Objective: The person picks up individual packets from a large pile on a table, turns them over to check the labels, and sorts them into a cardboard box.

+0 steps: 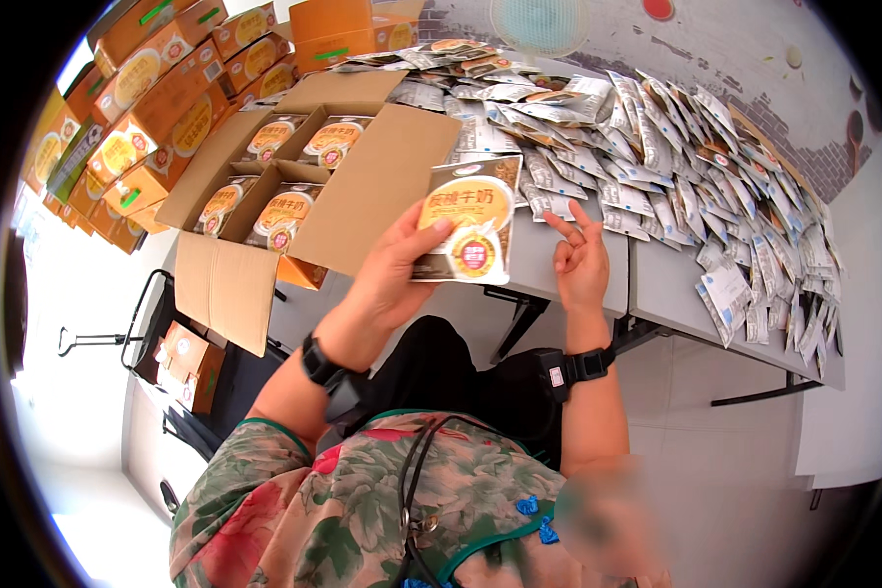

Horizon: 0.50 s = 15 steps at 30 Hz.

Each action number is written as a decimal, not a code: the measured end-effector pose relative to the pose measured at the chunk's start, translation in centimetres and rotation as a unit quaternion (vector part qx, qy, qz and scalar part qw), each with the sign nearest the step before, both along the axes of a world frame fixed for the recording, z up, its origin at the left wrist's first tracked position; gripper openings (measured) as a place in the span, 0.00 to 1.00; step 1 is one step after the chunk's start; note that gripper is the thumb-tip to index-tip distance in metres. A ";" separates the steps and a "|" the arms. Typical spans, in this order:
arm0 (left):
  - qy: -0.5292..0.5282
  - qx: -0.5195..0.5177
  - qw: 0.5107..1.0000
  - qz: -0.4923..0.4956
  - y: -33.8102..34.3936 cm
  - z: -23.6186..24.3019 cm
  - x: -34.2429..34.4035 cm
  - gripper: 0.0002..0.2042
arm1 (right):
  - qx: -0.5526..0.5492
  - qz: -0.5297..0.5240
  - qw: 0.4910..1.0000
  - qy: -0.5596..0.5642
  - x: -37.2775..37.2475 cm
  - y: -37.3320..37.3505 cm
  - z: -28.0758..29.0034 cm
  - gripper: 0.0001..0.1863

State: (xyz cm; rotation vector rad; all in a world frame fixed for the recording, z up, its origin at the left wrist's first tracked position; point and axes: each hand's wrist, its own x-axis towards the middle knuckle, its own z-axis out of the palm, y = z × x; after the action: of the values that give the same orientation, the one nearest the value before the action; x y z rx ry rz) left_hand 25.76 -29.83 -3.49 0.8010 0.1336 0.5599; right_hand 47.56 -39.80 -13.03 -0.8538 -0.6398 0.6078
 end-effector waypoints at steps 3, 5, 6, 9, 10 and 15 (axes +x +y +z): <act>0.006 0.024 1.000 0.016 0.4 3.4 -4.8 0.20 | -0.002 -0.001 1.000 0.003 -0.1 0.1 0.1 0.29; 0.004 0.038 0.998 0.055 1.0 5.3 -7.3 0.21 | -0.005 -0.003 1.000 0.005 -0.1 0.1 -0.1 0.29; 0.005 0.047 0.995 0.083 1.3 6.2 -8.6 0.21 | -0.005 -0.003 1.000 0.005 -0.1 0.0 -0.1 0.29; 0.026 0.132 0.981 0.139 4.3 7.8 -11.8 0.20 | -0.004 -0.007 1.000 0.001 0.0 -0.4 -0.1 0.29; 0.019 0.149 0.975 0.162 5.0 8.5 -12.5 0.20 | -0.002 -0.002 1.000 0.003 0.0 -0.3 -0.2 0.29; 0.130 0.200 0.948 0.210 11.5 10.3 -16.9 0.18 | -0.001 0.004 1.000 0.018 -0.1 -0.1 0.0 0.28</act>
State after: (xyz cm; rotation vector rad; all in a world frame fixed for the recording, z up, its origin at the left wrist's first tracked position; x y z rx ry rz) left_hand 8.86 -18.33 6.82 1.2559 0.4514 0.8989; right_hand 47.41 -39.87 -13.02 -0.8404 -0.6108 0.6306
